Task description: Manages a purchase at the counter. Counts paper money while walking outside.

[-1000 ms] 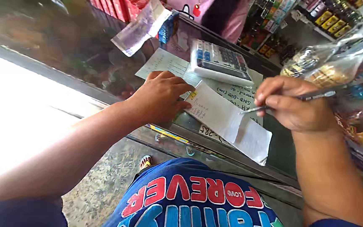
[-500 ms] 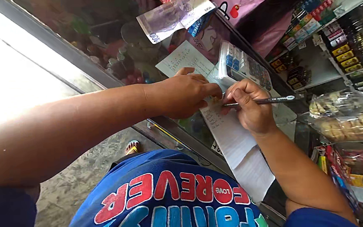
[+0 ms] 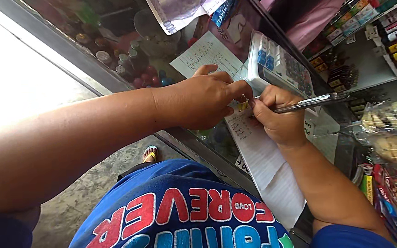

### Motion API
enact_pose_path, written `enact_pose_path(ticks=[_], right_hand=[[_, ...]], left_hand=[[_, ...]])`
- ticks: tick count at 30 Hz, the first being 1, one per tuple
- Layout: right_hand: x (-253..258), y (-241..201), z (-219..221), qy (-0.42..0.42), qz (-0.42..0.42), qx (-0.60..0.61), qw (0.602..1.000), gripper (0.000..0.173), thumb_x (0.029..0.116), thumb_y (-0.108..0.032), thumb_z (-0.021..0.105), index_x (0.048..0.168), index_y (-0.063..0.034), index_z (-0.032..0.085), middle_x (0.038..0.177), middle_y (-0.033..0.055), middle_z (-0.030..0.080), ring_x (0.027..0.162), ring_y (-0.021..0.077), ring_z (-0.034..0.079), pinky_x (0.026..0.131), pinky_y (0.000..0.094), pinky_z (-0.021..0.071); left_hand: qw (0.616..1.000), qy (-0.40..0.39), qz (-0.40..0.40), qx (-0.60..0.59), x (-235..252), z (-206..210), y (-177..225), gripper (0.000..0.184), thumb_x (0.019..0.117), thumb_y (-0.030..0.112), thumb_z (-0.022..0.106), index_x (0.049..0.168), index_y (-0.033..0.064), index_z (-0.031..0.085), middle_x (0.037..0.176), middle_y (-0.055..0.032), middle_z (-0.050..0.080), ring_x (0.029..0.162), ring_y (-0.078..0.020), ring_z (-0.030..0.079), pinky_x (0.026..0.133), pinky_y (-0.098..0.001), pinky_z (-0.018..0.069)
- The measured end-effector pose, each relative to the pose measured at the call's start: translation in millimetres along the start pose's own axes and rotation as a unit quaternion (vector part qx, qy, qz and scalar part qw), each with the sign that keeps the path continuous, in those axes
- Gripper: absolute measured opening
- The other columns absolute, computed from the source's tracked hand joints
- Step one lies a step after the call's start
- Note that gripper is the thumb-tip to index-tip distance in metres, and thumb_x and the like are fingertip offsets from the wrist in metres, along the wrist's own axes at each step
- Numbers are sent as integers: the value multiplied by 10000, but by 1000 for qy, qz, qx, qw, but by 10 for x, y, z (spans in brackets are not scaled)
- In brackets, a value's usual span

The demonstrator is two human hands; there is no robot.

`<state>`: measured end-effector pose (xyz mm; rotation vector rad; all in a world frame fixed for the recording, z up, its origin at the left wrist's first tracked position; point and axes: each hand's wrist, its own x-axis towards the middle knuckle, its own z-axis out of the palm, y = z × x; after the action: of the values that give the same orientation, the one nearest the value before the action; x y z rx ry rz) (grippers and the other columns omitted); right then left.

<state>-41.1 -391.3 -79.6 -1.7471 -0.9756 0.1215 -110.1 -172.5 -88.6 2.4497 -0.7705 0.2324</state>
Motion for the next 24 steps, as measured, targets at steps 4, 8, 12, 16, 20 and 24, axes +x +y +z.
enact_pose_path(ticks=[4, 8, 12, 16, 20, 24], right_hand=[[-3, 4, 12, -4, -5, -20, 1000, 290, 888, 2, 668, 681, -133, 515, 716, -63, 538, 590, -13, 547, 524, 135, 494], [-4, 7, -3, -9, 3, 0, 1000, 312, 888, 11, 670, 674, -143, 504, 701, -68, 536, 568, -10, 555, 510, 143, 515], [0, 15, 4, 6, 9, 5, 1000, 303, 893, 15, 661, 686, -147, 510, 703, -71, 556, 565, -6, 557, 500, 151, 506], [5, 19, 16, 4, -2, -21, 1000, 301, 898, 7, 656, 684, -139, 501, 710, -58, 537, 575, -2, 540, 510, 147, 485], [4, 15, 11, 7, -4, -35, 999, 317, 896, 13, 647, 676, -150, 487, 690, -71, 524, 558, -17, 521, 492, 131, 463], [9, 25, 15, 13, -13, -46, 999, 322, 905, 8, 640, 674, -147, 477, 699, -63, 511, 574, -14, 501, 503, 127, 432]], left_hand=[[1000, -3, 0, -6, 7, -6, -6, 326, 990, 202, 591, 1311, 146, 585, 1206, 10, 720, 1259, -266, 618, 1139, -690, 291], [1000, -7, -8, -11, 17, -13, 1, 322, 987, 201, 600, 1304, 150, 594, 1206, 14, 720, 1258, -263, 617, 1144, -687, 285], [1000, -4, -5, -10, 11, -11, -4, 313, 991, 198, 591, 1299, 146, 603, 1211, -4, 719, 1261, -282, 618, 1142, -685, 295], [1000, -5, -2, -8, 6, -11, -15, 308, 994, 207, 591, 1296, 145, 599, 1223, -9, 712, 1262, -282, 614, 1137, -684, 295], [1000, -3, 2, -5, 8, -8, -12, 303, 992, 206, 589, 1290, 153, 601, 1211, 0, 712, 1251, -270, 617, 1133, -675, 302], [1000, -13, 1, -1, 9, -19, -17, 289, 998, 212, 582, 1279, 147, 602, 1215, -17, 705, 1251, -284, 612, 1130, -676, 301]])
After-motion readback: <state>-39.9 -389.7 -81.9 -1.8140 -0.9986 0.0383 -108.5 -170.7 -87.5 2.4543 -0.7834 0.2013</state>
